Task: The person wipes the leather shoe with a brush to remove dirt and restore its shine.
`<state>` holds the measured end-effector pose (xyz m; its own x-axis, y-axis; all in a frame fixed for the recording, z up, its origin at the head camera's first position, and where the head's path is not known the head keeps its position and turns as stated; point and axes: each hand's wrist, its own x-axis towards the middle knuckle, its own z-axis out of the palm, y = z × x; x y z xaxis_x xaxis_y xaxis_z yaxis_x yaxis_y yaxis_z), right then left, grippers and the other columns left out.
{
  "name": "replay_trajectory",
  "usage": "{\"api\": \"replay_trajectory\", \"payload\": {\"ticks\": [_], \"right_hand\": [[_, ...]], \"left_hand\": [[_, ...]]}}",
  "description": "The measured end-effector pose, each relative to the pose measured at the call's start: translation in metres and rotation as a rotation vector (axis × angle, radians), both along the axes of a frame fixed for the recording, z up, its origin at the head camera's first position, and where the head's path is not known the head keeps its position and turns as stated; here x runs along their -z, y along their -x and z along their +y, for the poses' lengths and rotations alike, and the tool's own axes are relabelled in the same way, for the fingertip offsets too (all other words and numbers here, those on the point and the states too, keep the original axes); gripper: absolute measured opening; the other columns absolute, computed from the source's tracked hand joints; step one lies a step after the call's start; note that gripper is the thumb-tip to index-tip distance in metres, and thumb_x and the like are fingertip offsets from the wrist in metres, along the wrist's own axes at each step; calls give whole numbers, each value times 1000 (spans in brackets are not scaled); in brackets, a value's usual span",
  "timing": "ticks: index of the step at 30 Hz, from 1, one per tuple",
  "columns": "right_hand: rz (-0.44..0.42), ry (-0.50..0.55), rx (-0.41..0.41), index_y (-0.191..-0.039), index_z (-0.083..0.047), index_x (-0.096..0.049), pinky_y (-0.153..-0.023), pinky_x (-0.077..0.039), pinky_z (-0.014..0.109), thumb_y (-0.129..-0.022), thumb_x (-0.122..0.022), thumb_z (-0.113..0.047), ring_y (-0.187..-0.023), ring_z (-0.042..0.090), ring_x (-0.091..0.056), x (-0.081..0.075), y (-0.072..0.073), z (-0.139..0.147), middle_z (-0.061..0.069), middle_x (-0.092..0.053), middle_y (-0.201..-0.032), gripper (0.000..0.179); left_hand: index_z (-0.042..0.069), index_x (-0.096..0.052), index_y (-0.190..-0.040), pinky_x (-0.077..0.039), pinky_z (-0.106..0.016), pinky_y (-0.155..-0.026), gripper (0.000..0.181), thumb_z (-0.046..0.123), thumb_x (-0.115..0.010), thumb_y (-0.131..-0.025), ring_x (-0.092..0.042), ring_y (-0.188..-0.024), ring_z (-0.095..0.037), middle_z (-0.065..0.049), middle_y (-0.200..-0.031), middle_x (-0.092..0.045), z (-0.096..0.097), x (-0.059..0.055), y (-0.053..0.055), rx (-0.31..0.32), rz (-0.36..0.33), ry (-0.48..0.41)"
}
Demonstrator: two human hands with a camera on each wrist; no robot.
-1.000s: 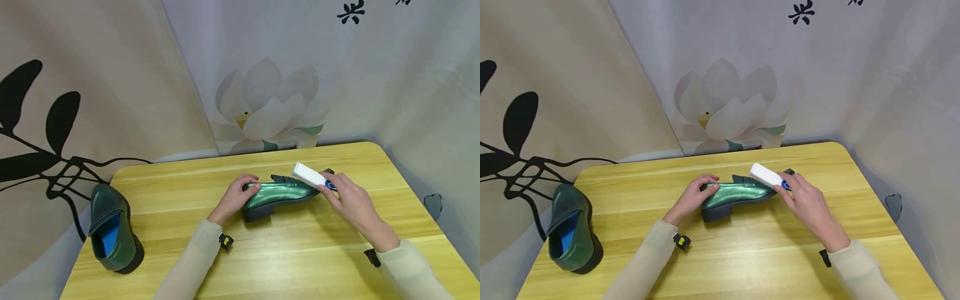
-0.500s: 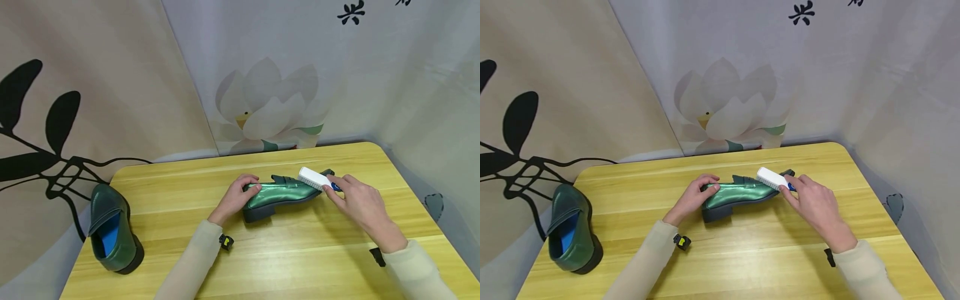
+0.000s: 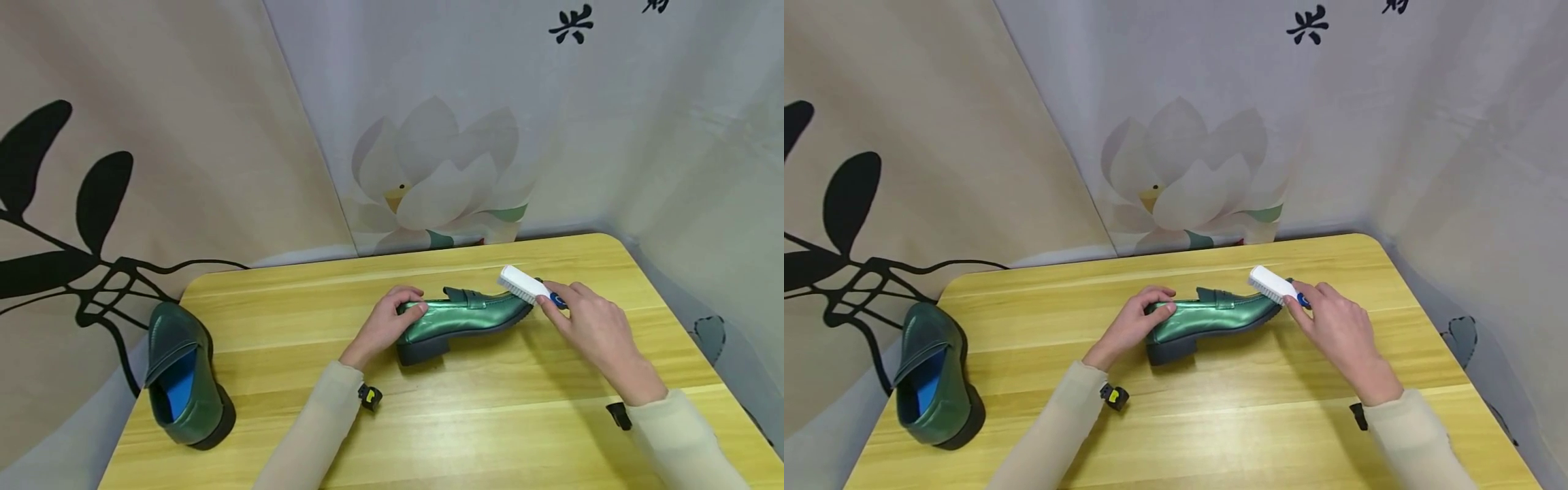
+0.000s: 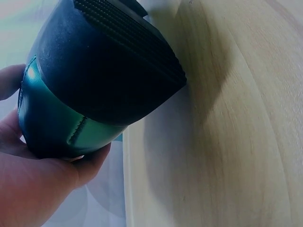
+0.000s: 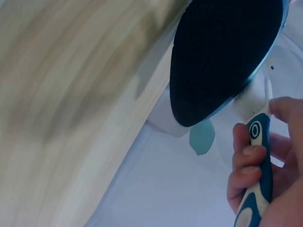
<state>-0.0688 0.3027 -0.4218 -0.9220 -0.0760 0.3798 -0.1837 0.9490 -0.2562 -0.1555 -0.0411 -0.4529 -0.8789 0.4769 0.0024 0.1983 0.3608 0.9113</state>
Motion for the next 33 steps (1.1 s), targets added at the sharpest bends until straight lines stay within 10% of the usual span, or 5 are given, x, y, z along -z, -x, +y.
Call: {"api": "replay_trajectory", "payload": {"ticks": [23,33], "right_hand": [[-83,143,-22,-128,5,-63,-68,-52,57,-105,-64,-25,-82,34,-63,16,-8,13,25,-67,-112,38],[-136,116,99,-125,13,-61,-57,-47,48,-109,-56,-28,-72,31,-57,24,4,38,29,-66,-103,44]], "left_hand": [[7,-72,-111,-32,-52,-118,25,29,-63,-105,-48,-137,-32,-9,-142,-57,1,0,1,-5,-2,0],[7,-72,-110,-32,-53,-118,24,28,-62,-105,-49,-136,-32,-10,-141,-58,1,2,1,-5,8,-8]]}}
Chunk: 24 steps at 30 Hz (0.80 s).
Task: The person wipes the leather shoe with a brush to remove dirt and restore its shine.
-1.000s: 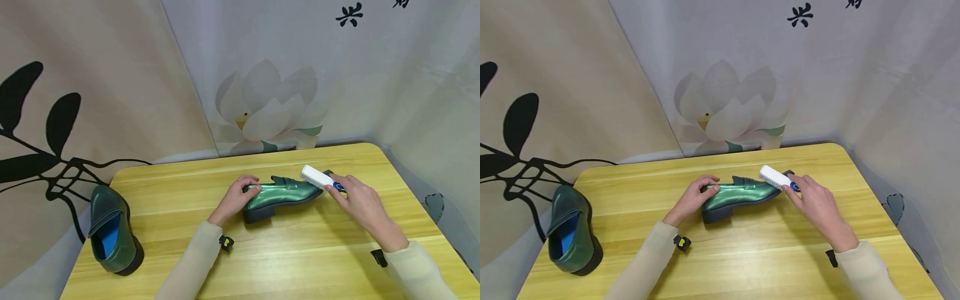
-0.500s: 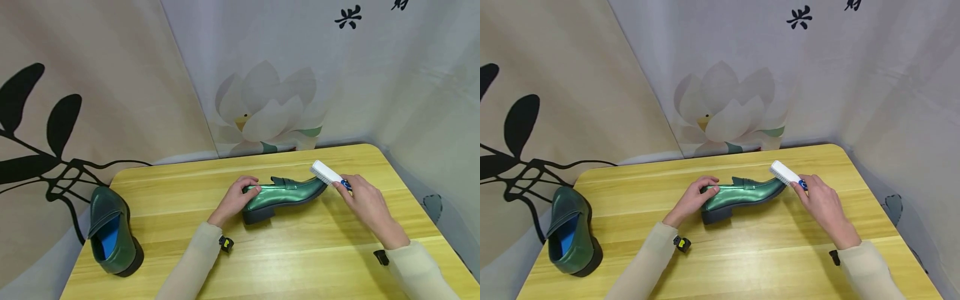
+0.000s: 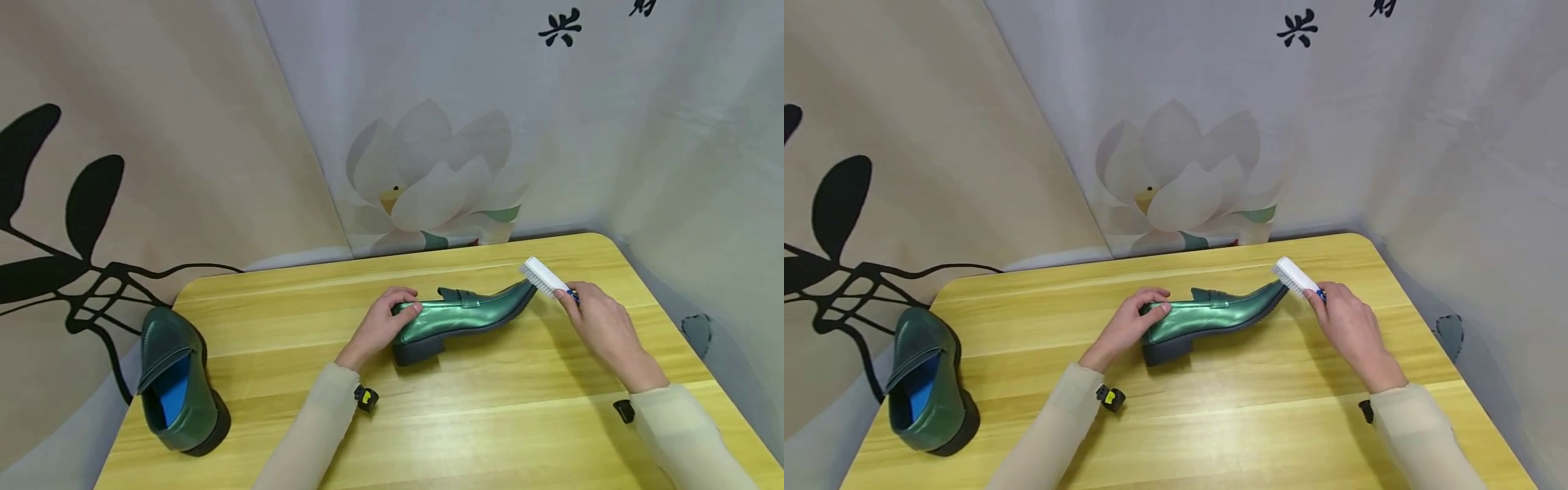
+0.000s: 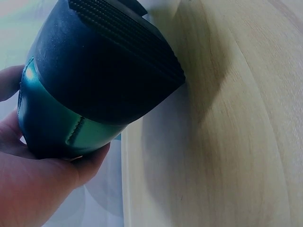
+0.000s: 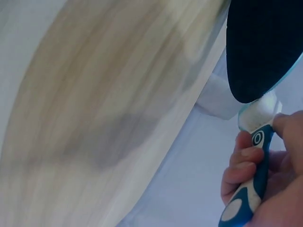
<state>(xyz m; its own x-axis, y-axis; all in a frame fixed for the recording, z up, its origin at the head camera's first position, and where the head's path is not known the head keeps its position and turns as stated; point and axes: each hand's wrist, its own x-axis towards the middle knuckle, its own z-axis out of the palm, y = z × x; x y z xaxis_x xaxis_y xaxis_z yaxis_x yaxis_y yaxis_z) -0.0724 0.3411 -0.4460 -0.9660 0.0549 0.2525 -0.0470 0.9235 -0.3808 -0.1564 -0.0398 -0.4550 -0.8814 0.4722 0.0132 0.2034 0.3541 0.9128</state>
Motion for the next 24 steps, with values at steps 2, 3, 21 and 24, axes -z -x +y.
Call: {"api": "replay_trajectory", "payload": {"ticks": [2,3,21,24], "right_hand": [[1,7,0,-125,12,-62,-59,-47,48,-108,-57,-28,-74,32,-58,1,-1,0,28,-66,-104,44],[4,16,-6,-126,12,-62,-60,-48,49,-108,-57,-28,-75,32,-59,1,-1,-1,29,-66,-106,44],[198,22,-228,-126,3,-63,-60,-52,43,-98,-74,-28,-76,25,-62,-9,-15,-48,19,-70,-106,43],[284,-56,-358,-124,-3,-66,-55,-50,32,-102,-61,-49,-71,15,-59,-9,-18,-72,8,-70,-98,50]], "left_hand": [[6,-72,-110,-32,-52,-118,24,28,-62,-105,-49,-136,-32,-10,-141,-58,0,1,0,0,0,2],[7,-72,-110,-32,-52,-118,24,28,-62,-105,-49,-136,-32,-10,-141,-58,0,1,0,1,1,5],[4,-73,-112,-33,-51,-117,25,27,-63,-105,-50,-135,-33,-11,-140,-58,1,3,3,-43,-10,-11],[2,-72,-114,-34,-51,-116,27,26,-63,-105,-50,-135,-33,-13,-140,-57,1,5,3,-67,-10,-24]]}}
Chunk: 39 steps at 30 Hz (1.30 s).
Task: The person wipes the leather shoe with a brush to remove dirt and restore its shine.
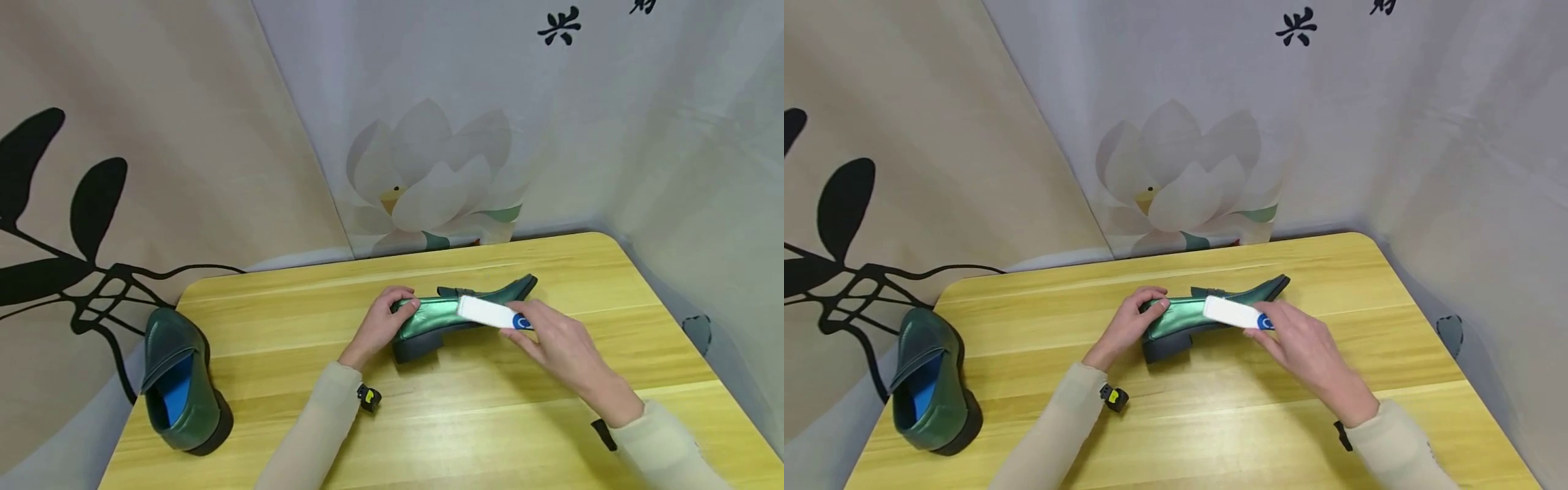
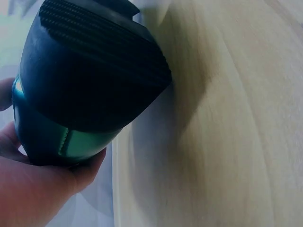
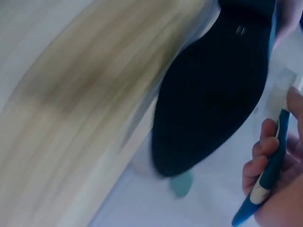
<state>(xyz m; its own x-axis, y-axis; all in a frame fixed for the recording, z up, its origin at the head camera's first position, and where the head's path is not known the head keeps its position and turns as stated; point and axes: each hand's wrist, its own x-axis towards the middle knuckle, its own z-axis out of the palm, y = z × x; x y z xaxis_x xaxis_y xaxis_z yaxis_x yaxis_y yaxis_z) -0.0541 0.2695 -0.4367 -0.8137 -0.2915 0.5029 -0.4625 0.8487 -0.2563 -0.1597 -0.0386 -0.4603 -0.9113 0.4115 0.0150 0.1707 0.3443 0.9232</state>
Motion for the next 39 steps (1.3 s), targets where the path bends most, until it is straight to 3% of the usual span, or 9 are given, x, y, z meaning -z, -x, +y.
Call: {"api": "replay_trajectory", "payload": {"ticks": [4,7,11,16,23,28,30,33,39], "right_hand": [[76,-117,-84,-120,-7,-70,-52,-49,30,-105,-32,-65,-65,13,-58,0,-1,-27,0,-64,-86,70],[107,-174,-94,-119,-7,-72,-52,-50,34,-106,-27,-64,-63,17,-59,1,-3,-37,1,-62,-82,74],[117,-181,-40,-117,-7,-75,-49,-47,33,-106,-25,-65,-60,17,-57,-1,-8,-29,1,-62,-80,76],[125,-125,45,-113,-8,-75,-45,-38,27,-105,-30,-67,-56,10,-49,-6,-14,0,1,-64,-79,75],[73,-70,61,-114,-7,-75,-46,-37,24,-104,-35,-67,-60,8,-46,-1,-17,19,2,-67,-83,73],[-64,-24,169,-122,-1,-70,-49,-45,34,-100,-70,-39,-64,17,-56,5,-13,39,14,-72,-97,44],[-134,-3,232,-125,1,-68,-50,-48,41,-96,-76,-27,-66,22,-59,6,-10,47,19,-72,-101,41],[-187,26,285,-126,3,-67,-53,-48,43,-97,-75,-24,-68,25,-60,6,-9,53,22,-71,-103,41],[-152,42,195,-126,1,-68,-56,-49,39,-95,-78,-25,-71,21,-61,5,-13,42,17,-72,-104,41]], "left_hand": [[2,-72,-116,-35,-50,-115,28,26,-63,-104,-50,-135,-34,-14,-140,-57,0,1,-1,-26,-3,-14],[2,-72,-114,-35,-51,-116,28,27,-64,-104,-50,-135,-34,-14,-140,-57,0,0,-2,-27,2,-11],[3,-72,-113,-33,-51,-117,28,29,-63,-104,-49,-135,-34,-13,-141,-57,1,0,-3,-15,7,-2],[4,-72,-115,-33,-52,-117,28,28,-63,-105,-48,-137,-34,-13,-142,-56,-1,-1,-3,-9,4,-12],[4,-72,-114,-33,-52,-117,28,28,-64,-105,-48,-137,-34,-12,-142,-57,-2,-2,-3,4,4,-20],[4,-71,-116,-33,-52,-117,29,29,-62,-105,-48,-137,-33,-12,-143,-56,-1,-1,-3,15,-7,-5],[4,-71,-117,-33,-52,-117,29,29,-62,-106,-48,-137,-33,-12,-143,-56,-1,-1,-3,15,-11,2],[4,-71,-118,-33,-51,-117,29,30,-62,-106,-48,-137,-32,-11,-143,-55,-1,-1,-4,17,-18,10],[4,-70,-119,-33,-51,-117,31,31,-62,-106,-48,-137,-32,-10,-144,-55,-1,-3,-4,15,-24,9]]}}
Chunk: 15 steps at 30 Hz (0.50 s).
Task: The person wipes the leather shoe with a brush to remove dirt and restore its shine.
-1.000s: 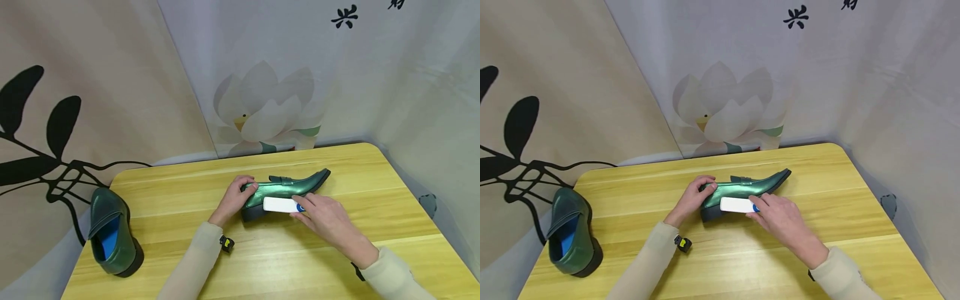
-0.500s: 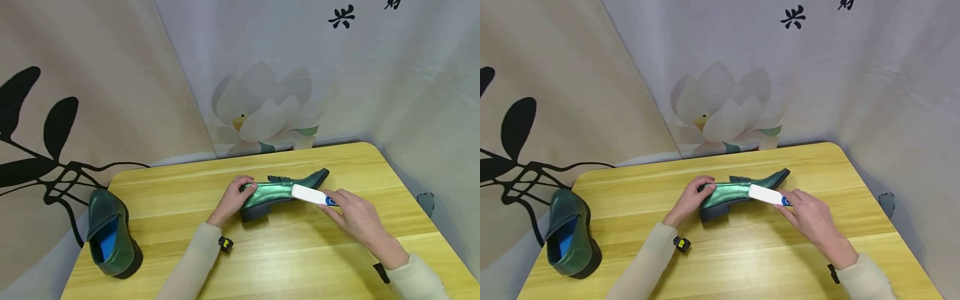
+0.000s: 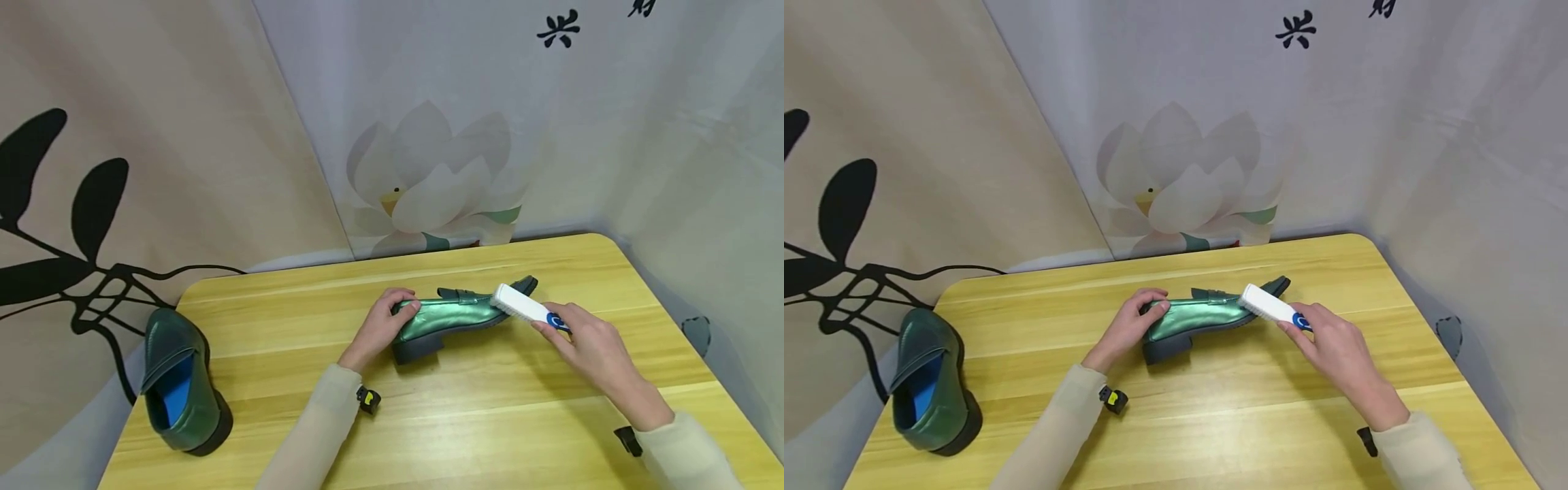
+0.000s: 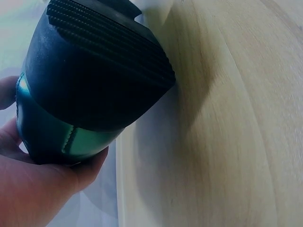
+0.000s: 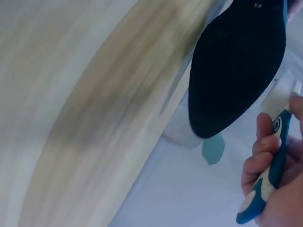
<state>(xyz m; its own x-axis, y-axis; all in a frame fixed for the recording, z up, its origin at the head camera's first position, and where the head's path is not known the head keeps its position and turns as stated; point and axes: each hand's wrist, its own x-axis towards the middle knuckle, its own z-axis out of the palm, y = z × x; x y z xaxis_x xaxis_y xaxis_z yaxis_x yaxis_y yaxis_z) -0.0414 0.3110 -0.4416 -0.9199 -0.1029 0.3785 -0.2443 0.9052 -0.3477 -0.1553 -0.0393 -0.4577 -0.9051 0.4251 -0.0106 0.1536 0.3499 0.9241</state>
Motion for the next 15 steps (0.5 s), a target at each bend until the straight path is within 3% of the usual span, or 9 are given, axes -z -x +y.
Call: {"api": "replay_trajectory", "payload": {"ticks": [3,10,15], "right_hand": [[-3,-2,-5,-125,1,-68,-57,-50,40,-95,-77,-26,-72,22,-63,0,1,-2,17,-73,-105,41],[-29,61,88,-125,7,-66,-65,-53,55,-101,-70,-25,-79,34,-65,6,11,15,27,-70,-109,40],[-39,82,65,-124,6,-67,-65,-55,56,-100,-71,-27,-80,36,-68,5,13,14,28,-70,-109,41]], "left_hand": [[4,-70,-118,-33,-51,-117,30,30,-61,-106,-47,-138,-32,-10,-144,-55,0,-1,0,4,0,4],[6,-71,-116,-32,-51,-118,27,28,-61,-106,-46,-138,-32,-11,-144,-54,0,0,-1,4,-4,9],[5,-71,-116,-32,-51,-118,28,29,-61,-106,-46,-138,-32,-11,-144,-54,-1,0,0,6,-3,3]]}}
